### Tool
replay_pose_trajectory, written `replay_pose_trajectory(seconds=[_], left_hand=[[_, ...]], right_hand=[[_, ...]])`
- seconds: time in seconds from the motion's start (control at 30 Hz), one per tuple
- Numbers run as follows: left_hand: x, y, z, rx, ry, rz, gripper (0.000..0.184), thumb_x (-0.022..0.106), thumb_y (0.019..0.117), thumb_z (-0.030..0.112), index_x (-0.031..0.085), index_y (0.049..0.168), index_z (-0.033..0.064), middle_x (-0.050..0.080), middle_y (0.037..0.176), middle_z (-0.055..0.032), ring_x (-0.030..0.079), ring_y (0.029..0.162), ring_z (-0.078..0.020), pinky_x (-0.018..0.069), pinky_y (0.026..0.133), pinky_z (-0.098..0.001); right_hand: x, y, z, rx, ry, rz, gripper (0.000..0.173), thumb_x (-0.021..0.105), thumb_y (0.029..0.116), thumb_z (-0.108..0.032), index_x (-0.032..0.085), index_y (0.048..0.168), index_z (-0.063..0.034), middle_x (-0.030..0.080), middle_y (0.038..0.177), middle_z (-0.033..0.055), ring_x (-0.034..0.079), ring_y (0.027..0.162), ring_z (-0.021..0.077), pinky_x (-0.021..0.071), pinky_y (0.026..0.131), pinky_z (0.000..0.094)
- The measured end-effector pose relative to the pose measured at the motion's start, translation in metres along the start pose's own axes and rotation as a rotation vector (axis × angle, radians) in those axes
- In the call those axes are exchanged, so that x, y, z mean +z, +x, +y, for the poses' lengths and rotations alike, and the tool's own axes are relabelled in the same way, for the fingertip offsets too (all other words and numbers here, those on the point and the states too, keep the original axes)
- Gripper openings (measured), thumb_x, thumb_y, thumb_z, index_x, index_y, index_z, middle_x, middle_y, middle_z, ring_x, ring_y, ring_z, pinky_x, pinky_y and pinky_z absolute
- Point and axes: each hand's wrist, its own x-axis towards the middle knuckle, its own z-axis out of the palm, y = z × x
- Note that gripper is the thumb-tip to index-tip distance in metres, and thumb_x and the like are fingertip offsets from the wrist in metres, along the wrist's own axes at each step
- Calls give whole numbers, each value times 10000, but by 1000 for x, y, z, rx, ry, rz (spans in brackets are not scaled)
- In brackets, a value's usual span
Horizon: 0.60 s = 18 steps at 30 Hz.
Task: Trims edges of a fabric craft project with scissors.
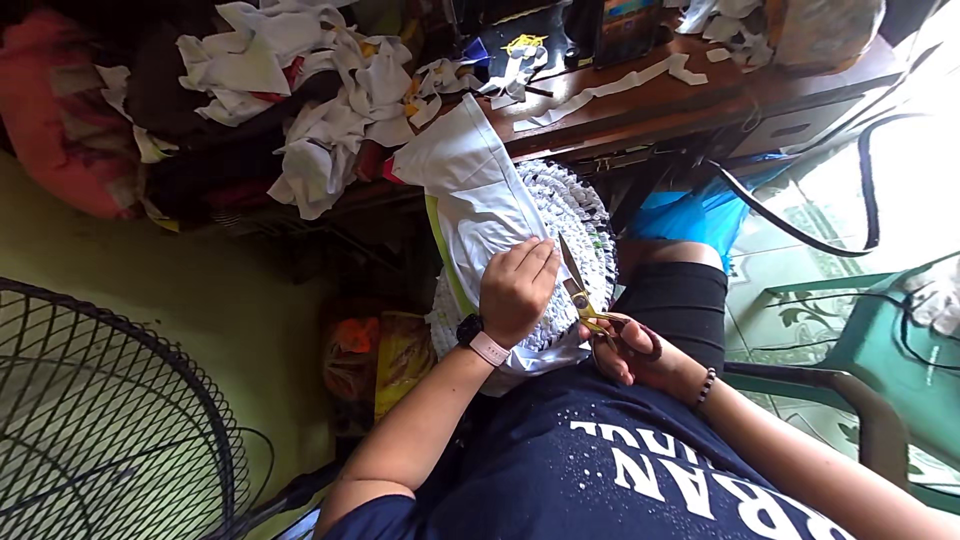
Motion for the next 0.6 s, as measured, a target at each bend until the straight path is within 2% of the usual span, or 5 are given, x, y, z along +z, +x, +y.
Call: replay_pose_trajectory(seconds=[0.43, 0.6], left_hand=[[2, 0, 1, -11, -8, 29, 177, 658, 925, 83, 804, 1026, 79, 758, 1192, -75, 691, 1157, -257, 556, 904, -394], [2, 0, 1, -1, -12, 27, 177, 652, 931, 73, 800, 1027, 68, 754, 1192, -84, 674, 1172, -279, 535, 952, -410]], right_hand=[[1, 1, 0, 2, 1, -5, 549, 662, 896, -637, 684, 1162, -158, 636, 647, -88, 609, 522, 11, 515, 499, 164], [1, 1, 0, 3, 4, -4, 550, 662, 896, -637, 679, 1159, -155, 630, 647, -87, 607, 523, 12, 511, 499, 163]])
